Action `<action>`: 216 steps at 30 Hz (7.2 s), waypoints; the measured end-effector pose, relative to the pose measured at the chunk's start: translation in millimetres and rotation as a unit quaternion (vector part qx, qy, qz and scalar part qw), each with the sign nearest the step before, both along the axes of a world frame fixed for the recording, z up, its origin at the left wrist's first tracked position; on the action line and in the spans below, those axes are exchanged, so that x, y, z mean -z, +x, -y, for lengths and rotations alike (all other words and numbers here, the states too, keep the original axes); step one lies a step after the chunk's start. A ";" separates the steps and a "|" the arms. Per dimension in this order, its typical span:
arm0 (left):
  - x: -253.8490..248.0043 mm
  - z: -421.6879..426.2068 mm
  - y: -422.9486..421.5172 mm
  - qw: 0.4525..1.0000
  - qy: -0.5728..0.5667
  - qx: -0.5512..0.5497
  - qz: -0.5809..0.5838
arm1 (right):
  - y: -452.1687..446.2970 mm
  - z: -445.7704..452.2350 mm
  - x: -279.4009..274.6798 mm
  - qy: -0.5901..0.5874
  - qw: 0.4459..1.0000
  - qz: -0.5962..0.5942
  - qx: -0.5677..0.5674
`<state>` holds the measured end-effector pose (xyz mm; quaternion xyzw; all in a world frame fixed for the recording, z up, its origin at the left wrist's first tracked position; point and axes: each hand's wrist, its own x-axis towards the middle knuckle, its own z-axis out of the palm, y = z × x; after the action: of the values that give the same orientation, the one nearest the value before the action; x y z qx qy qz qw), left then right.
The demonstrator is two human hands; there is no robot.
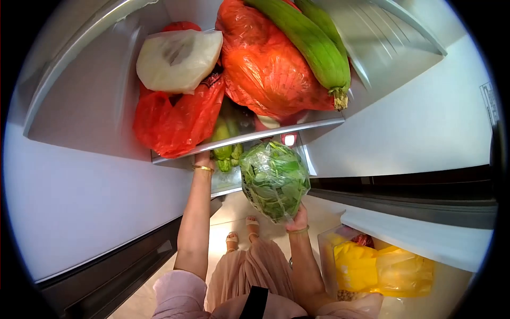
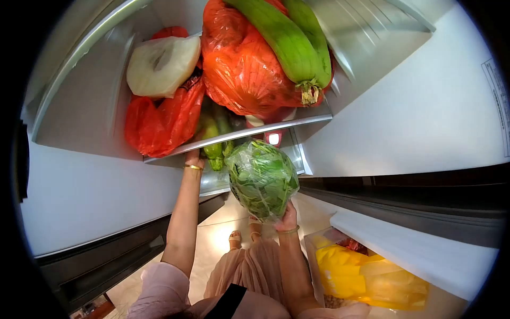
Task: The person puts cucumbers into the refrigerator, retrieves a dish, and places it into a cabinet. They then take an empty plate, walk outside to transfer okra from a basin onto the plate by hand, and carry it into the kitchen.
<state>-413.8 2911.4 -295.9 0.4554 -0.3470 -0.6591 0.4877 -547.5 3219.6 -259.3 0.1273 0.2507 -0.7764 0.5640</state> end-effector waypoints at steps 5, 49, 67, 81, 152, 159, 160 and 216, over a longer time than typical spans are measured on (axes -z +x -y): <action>-5.3 4.4 -2.0 0.997 -0.030 0.027 0.058 | 2.5 3.0 12.7 0.008 0.998 -0.064 -0.018; -44.2 -69.2 57.0 0.951 -0.148 -0.015 0.272 | 59.8 100.7 -72.3 0.116 0.868 -0.482 -0.013; -103.8 -84.1 43.7 0.995 0.060 0.051 0.060 | 59.8 174.9 -85.1 0.029 0.485 -0.870 -0.084; -121.1 -119.2 42.7 0.989 0.111 0.014 0.092 | 59.4 95.6 -60.5 0.139 0.700 -0.699 -0.053; -428.2 -292.1 116.9 0.931 -0.201 0.295 -0.077 | 189.4 -355.4 -216.6 0.428 0.309 -0.848 0.044; -486.6 -190.0 -27.5 0.943 -0.068 0.266 -0.185 | 148.8 -357.8 -266.9 0.481 0.424 -0.752 -0.151; -484.6 -165.7 -49.8 0.943 -0.054 0.269 -0.190 | 149.6 -354.3 -277.3 0.504 0.375 -0.761 -0.164; -518.4 -131.5 -78.3 0.969 -0.106 0.189 -0.121 | -77.4 126.8 -451.7 0.202 0.673 -0.623 0.344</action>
<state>-492.1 3042.9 222.4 0.2441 -0.4331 -0.7488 0.4383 -624.9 3092.8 192.5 -0.1981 0.6329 -0.7453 -0.0690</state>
